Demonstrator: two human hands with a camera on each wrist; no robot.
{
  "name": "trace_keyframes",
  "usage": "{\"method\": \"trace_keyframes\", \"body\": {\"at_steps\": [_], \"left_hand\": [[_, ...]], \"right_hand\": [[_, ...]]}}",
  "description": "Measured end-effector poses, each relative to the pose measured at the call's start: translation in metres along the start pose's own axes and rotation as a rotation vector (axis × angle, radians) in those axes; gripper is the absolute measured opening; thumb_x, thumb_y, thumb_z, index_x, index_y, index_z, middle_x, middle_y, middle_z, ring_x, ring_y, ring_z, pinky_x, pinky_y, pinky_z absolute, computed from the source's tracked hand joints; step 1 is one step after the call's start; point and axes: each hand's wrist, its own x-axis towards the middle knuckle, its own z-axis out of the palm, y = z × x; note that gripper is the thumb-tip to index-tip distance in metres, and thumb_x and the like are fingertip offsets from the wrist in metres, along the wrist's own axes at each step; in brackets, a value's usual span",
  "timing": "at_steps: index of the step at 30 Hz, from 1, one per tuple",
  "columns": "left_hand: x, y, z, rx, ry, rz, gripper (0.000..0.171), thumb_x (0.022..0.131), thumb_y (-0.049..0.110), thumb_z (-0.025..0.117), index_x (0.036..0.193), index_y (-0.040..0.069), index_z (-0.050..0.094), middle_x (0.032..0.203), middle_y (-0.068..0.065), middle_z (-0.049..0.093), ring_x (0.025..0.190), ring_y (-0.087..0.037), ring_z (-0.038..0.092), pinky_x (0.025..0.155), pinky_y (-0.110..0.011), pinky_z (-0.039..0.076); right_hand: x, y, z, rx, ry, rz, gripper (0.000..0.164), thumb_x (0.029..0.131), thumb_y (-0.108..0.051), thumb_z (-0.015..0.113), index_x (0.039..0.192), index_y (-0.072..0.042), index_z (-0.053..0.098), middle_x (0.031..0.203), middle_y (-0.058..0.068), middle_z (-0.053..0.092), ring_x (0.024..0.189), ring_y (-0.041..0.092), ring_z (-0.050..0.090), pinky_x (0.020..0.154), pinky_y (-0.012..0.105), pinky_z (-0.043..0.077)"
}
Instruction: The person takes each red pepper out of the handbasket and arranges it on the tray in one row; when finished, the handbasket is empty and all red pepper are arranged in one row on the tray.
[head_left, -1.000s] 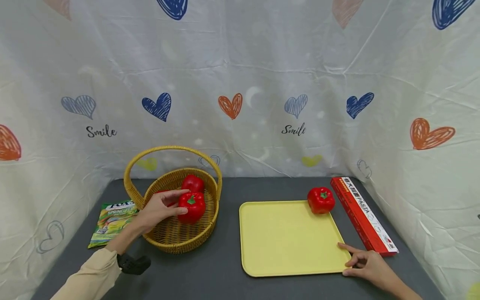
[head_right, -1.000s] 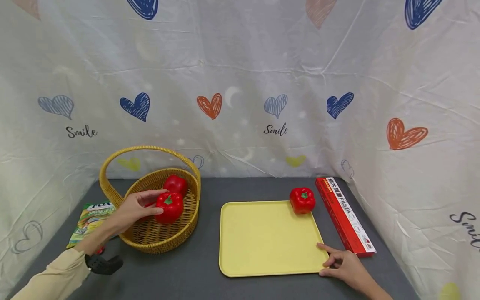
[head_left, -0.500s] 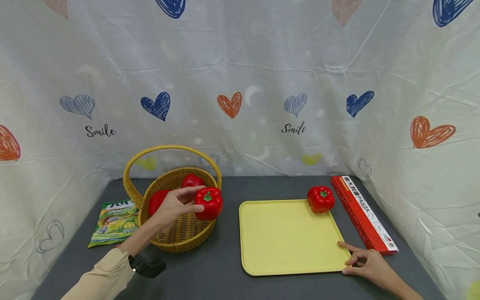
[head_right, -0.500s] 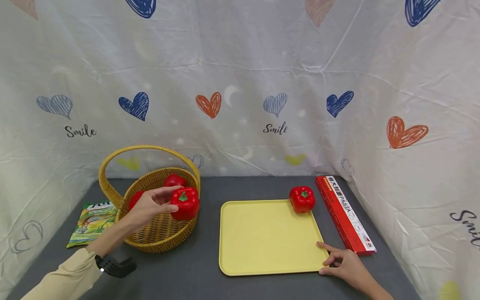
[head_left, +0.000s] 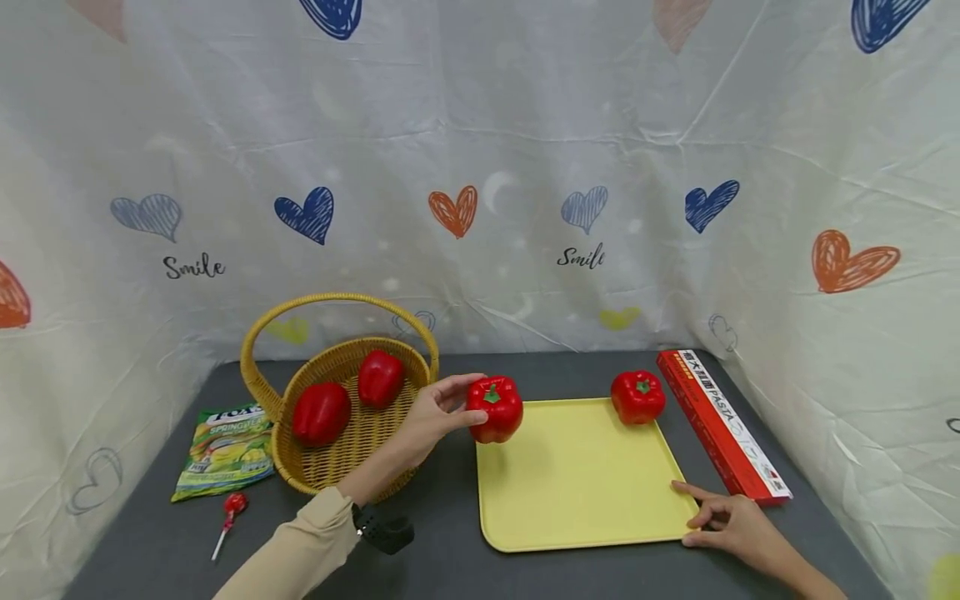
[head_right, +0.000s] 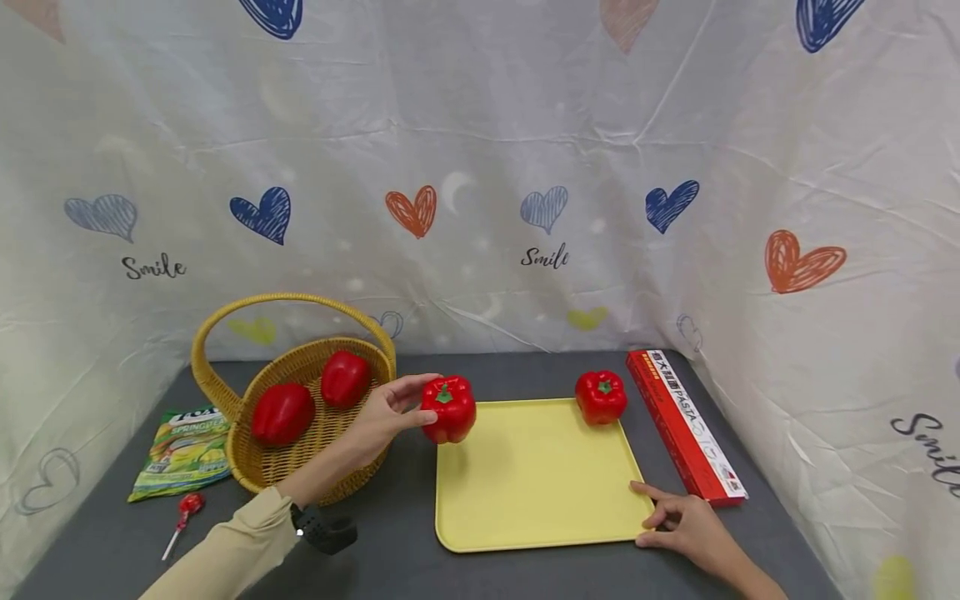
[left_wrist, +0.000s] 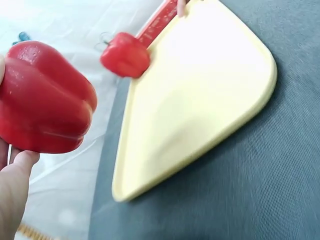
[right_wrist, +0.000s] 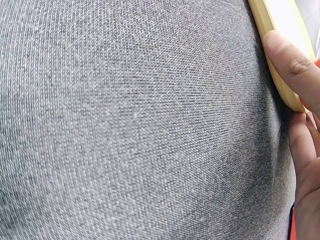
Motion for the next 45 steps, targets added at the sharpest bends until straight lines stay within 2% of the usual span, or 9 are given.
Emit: {"method": "trace_keyframes", "body": {"at_steps": [8, 11, 16, 22, 26, 33, 36, 39, 45], "left_hand": [[0.038, -0.036, 0.031, -0.037, -0.014, 0.022, 0.056, 0.085, 0.011, 0.074, 0.137, 0.003, 0.052, 0.133, -0.015, 0.055, 0.12, -0.027, 0.054, 0.094, -0.035, 0.05], [0.051, -0.048, 0.037, -0.027, -0.007, 0.024, 0.057, 0.085, 0.012, 0.074, 0.136, 0.003, 0.053, 0.132, -0.014, 0.056, 0.118, -0.027, 0.056, 0.092, -0.034, 0.051], [0.067, -0.064, 0.044, 0.001, -0.028, 0.014, 0.055, 0.085, 0.008, 0.073, 0.136, 0.003, 0.053, 0.132, -0.015, 0.056, 0.118, -0.029, 0.056, 0.092, -0.033, 0.051], [0.083, -0.072, 0.058, 0.035, -0.041, -0.005, 0.054, 0.084, 0.011, 0.075, 0.134, 0.005, 0.056, 0.131, -0.011, 0.058, 0.119, -0.026, 0.056, 0.094, -0.034, 0.05], [0.095, -0.075, 0.07, 0.038, -0.058, -0.001, 0.053, 0.084, 0.01, 0.075, 0.133, 0.005, 0.057, 0.133, -0.01, 0.057, 0.124, -0.026, 0.052, 0.097, -0.034, 0.048], [0.106, -0.067, 0.091, 0.016, -0.08, 0.003, 0.054, 0.084, 0.005, 0.074, 0.133, -0.001, 0.054, 0.132, -0.016, 0.055, 0.125, -0.032, 0.05, 0.097, -0.036, 0.047], [0.108, -0.062, 0.098, -0.007, -0.083, 0.011, 0.054, 0.084, 0.002, 0.072, 0.133, -0.005, 0.051, 0.13, -0.021, 0.054, 0.122, -0.036, 0.052, 0.095, -0.036, 0.049], [0.113, -0.067, 0.105, -0.036, -0.088, 0.007, 0.056, 0.083, 0.0, 0.072, 0.134, -0.007, 0.049, 0.13, -0.022, 0.054, 0.119, -0.036, 0.053, 0.093, -0.035, 0.051], [0.125, -0.084, 0.119, -0.063, -0.079, -0.002, 0.056, 0.082, -0.001, 0.073, 0.134, -0.003, 0.052, 0.128, -0.015, 0.057, 0.114, -0.027, 0.056, 0.091, -0.03, 0.051]], "right_hand": [[0.0, -0.001, 0.001, 0.029, 0.004, -0.017, 0.016, 0.07, -0.022, 0.085, 0.073, -0.017, 0.07, 0.121, 0.025, 0.06, 0.106, -0.019, 0.046, 0.054, 0.02, 0.044], [-0.001, 0.0, 0.001, 0.042, 0.001, -0.029, 0.016, 0.071, -0.02, 0.085, 0.074, -0.015, 0.07, 0.122, 0.027, 0.059, 0.108, -0.019, 0.044, 0.059, 0.019, 0.046], [-0.002, 0.002, 0.001, 0.063, 0.005, -0.054, 0.015, 0.071, -0.017, 0.084, 0.075, -0.015, 0.07, 0.122, 0.026, 0.059, 0.11, -0.019, 0.044, 0.056, 0.019, 0.045], [-0.004, 0.002, 0.0, 0.044, 0.018, -0.044, 0.016, 0.07, -0.021, 0.085, 0.074, -0.017, 0.07, 0.121, 0.022, 0.061, 0.108, -0.018, 0.046, 0.05, 0.02, 0.042], [-0.004, 0.003, 0.0, 0.046, 0.027, -0.083, 0.016, 0.07, -0.02, 0.085, 0.075, -0.017, 0.07, 0.121, 0.022, 0.062, 0.109, -0.016, 0.047, 0.055, 0.018, 0.045], [-0.001, 0.006, 0.002, 0.065, 0.033, -0.151, 0.017, 0.07, -0.016, 0.085, 0.076, -0.017, 0.07, 0.12, 0.024, 0.061, 0.113, -0.014, 0.048, 0.058, 0.018, 0.047], [-0.001, 0.007, 0.003, 0.07, 0.031, -0.149, 0.017, 0.07, -0.016, 0.085, 0.076, -0.017, 0.07, 0.121, 0.026, 0.06, 0.114, -0.014, 0.047, 0.067, 0.014, 0.05], [-0.001, 0.008, 0.003, 0.07, 0.036, -0.138, 0.018, 0.069, -0.016, 0.086, 0.076, -0.016, 0.069, 0.121, 0.027, 0.059, 0.114, -0.013, 0.048, 0.069, 0.014, 0.05], [-0.002, 0.007, 0.002, 0.059, 0.043, -0.131, 0.017, 0.069, -0.019, 0.086, 0.076, -0.018, 0.07, 0.12, 0.028, 0.059, 0.111, -0.01, 0.052, 0.057, 0.019, 0.046]]}}
